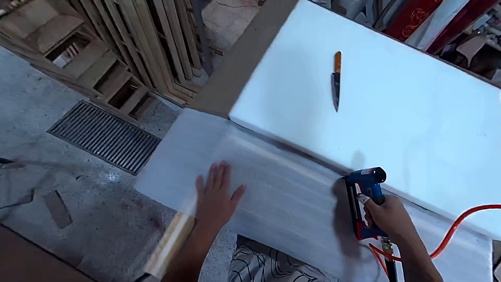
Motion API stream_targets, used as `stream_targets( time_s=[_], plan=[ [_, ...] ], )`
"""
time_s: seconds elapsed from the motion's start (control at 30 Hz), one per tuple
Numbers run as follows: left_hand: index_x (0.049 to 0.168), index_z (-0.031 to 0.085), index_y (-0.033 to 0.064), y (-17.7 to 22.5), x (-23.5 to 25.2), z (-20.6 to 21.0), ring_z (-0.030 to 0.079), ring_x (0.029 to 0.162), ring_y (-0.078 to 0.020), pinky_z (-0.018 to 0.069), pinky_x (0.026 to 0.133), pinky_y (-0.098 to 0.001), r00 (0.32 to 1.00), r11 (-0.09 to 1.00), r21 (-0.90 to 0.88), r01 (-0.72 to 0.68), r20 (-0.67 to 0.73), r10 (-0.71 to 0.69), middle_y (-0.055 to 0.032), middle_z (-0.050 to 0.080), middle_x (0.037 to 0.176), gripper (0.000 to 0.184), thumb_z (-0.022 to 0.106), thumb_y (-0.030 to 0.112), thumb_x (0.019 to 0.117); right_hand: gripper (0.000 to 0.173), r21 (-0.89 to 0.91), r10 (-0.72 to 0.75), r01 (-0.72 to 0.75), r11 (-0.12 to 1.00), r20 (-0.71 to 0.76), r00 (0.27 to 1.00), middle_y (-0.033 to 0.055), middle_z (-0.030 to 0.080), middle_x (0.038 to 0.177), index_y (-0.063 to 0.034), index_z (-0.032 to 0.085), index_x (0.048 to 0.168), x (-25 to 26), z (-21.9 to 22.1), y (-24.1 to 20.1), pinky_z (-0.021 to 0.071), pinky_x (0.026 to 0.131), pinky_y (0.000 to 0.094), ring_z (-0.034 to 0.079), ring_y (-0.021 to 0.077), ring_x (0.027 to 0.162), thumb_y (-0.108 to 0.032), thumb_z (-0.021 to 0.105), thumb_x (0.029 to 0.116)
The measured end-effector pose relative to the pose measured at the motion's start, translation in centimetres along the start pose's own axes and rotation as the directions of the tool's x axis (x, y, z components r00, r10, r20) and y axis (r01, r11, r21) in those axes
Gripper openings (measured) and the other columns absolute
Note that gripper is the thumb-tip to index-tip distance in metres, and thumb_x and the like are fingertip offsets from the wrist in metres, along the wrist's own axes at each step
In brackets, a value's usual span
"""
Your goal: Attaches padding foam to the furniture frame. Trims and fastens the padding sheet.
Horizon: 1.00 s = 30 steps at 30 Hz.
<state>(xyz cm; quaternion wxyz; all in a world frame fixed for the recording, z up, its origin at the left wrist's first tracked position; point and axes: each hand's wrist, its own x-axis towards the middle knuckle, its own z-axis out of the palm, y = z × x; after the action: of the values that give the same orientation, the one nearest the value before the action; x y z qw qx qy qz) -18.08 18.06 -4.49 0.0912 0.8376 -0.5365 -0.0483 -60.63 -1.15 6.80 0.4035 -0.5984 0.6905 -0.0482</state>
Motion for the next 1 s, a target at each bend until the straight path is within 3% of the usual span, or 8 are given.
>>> stream_targets(
  time_s=[0.17, 0.23, 0.33, 0.4, 0.6, 0.73, 0.87, 1.0],
  plan=[
    [0.161, 0.023, 0.0007, -10.1, -2.0, -3.5, 0.032, 0.148, -0.0485, 0.0333, 0.117, -0.0669, 0.890, 0.819, -0.356, 0.450, 0.099, -0.445, -0.0280, 0.026, 0.164, 0.115, 0.062, 0.077, 0.0836, 0.036, -0.136, -0.096, 0.097, 0.986, 0.007, 0.995, 0.0089, 0.065, 0.059, -0.0084, 0.068, 0.083, 0.1, 7.5, -11.9, 0.0579, 0.047, 0.0450, 0.064, 0.0240, 0.047, -0.040, 0.062, 0.0987],
    [0.147, 0.043, -0.0049, -11.6, -3.5, -4.6, 0.043, 0.135, -0.0539, 0.0421, 0.107, -0.0681, 0.805, 0.683, -0.463, 0.565, 0.128, -0.579, -0.0359, 0.041, 0.147, 0.106, 0.075, 0.070, 0.0785, 0.039, -0.159, -0.116, 0.123, 0.980, 0.051, 0.992, 0.0087, 0.065, 0.058, -0.0088, 0.067, 0.081, 0.9, 11.1, -15.7, 0.0570, 0.046, 0.0453, 0.063, 0.0238, 0.046, -0.043, 0.062, 0.0996],
    [0.122, 0.065, -0.0024, -13.6, -4.6, -4.8, 0.068, 0.097, -0.0380, 0.0557, 0.084, -0.0606, 0.674, 0.471, -0.493, 0.731, 0.414, -0.612, -0.0232, 0.068, 0.107, 0.080, 0.069, 0.069, 0.0856, 0.039, -0.165, -0.120, 0.128, 0.978, 0.055, 0.991, 0.0090, 0.065, 0.059, -0.0093, 0.067, 0.083, 0.7, 14.0, -20.7, 0.0576, 0.047, 0.0446, 0.063, 0.0236, 0.046, -0.044, 0.063, 0.0991],
    [0.103, 0.074, 0.0058, -14.7, -5.0, -3.7, 0.069, 0.080, -0.0237, 0.0579, 0.073, -0.0501, 0.614, 0.330, -0.524, 0.785, 0.588, -0.527, -0.0086, 0.072, 0.087, 0.068, 0.065, 0.071, 0.0872, 0.039, -0.184, -0.131, 0.145, 0.972, 0.084, 0.988, 0.0085, 0.066, 0.060, -0.0104, 0.068, 0.085, 0.8, 16.0, -22.8, 0.0583, 0.047, 0.0445, 0.064, 0.0235, 0.047, -0.046, 0.063, 0.0987],
    [0.120, 0.066, -0.0020, -15.7, -0.2, -2.5, 0.075, 0.097, -0.0250, 0.0637, 0.088, -0.0429, 0.640, -0.358, -0.739, 0.570, 0.673, -0.371, -0.0135, 0.076, 0.106, 0.044, 0.083, 0.021, 0.0876, 0.041, -0.238, -0.237, 0.267, 0.934, 0.147, 0.960, 0.0078, 0.064, 0.059, -0.0105, 0.068, 0.085, 1.1, 20.2, -29.0, 0.0564, 0.044, 0.0442, 0.063, 0.0236, 0.046, -0.049, 0.063, 0.0985],
    [0.108, 0.069, -0.0016, -15.2, 0.0, -3.4, 0.075, 0.081, -0.0222, 0.0640, 0.072, -0.0378, 0.646, -0.328, -0.854, 0.405, 0.521, -0.559, -0.0127, 0.076, 0.092, 0.031, 0.084, 0.011, 0.0844, 0.044, -0.258, -0.283, 0.331, 0.908, 0.204, 0.937, 0.0080, 0.064, 0.060, -0.0092, 0.068, 0.085, 2.3, 22.4, -30.7, 0.0551, 0.045, 0.0467, 0.062, 0.0241, 0.047, -0.050, 0.061, 0.0988],
    [0.109, 0.070, 0.0024, -14.9, 0.0, -2.5, 0.075, 0.088, -0.0186, 0.0645, 0.082, -0.0395, 0.634, -0.264, -0.918, 0.295, 0.394, -0.666, -0.0072, 0.077, 0.097, 0.024, 0.080, 0.011, 0.0890, 0.034, -0.257, -0.361, 0.431, 0.865, 0.277, 0.890, 0.0059, 0.064, 0.061, -0.0137, 0.069, 0.097, -2.2, 20.4, -29.7, 0.0555, 0.042, 0.0447, 0.062, 0.0225, 0.046, -0.047, 0.060, 0.0977],
    [0.108, 0.069, 0.0041, -15.0, 0.3, -1.6, 0.074, 0.087, -0.0163, 0.0638, 0.082, -0.0393, 0.657, -0.103, -0.963, 0.248, 0.245, -0.713, -0.0052, 0.076, 0.095, 0.020, 0.076, 0.017, 0.0943, 0.036, -0.274, -0.484, 0.608, 0.745, 0.406, 0.775, -0.0075, 0.063, 0.062, -0.0174, 0.069, 0.089, -7.1, 21.2, -26.2, 0.0549, 0.044, 0.0339, 0.061, 0.0069, 0.050, -0.053, 0.063, 0.0930]
  ],
)
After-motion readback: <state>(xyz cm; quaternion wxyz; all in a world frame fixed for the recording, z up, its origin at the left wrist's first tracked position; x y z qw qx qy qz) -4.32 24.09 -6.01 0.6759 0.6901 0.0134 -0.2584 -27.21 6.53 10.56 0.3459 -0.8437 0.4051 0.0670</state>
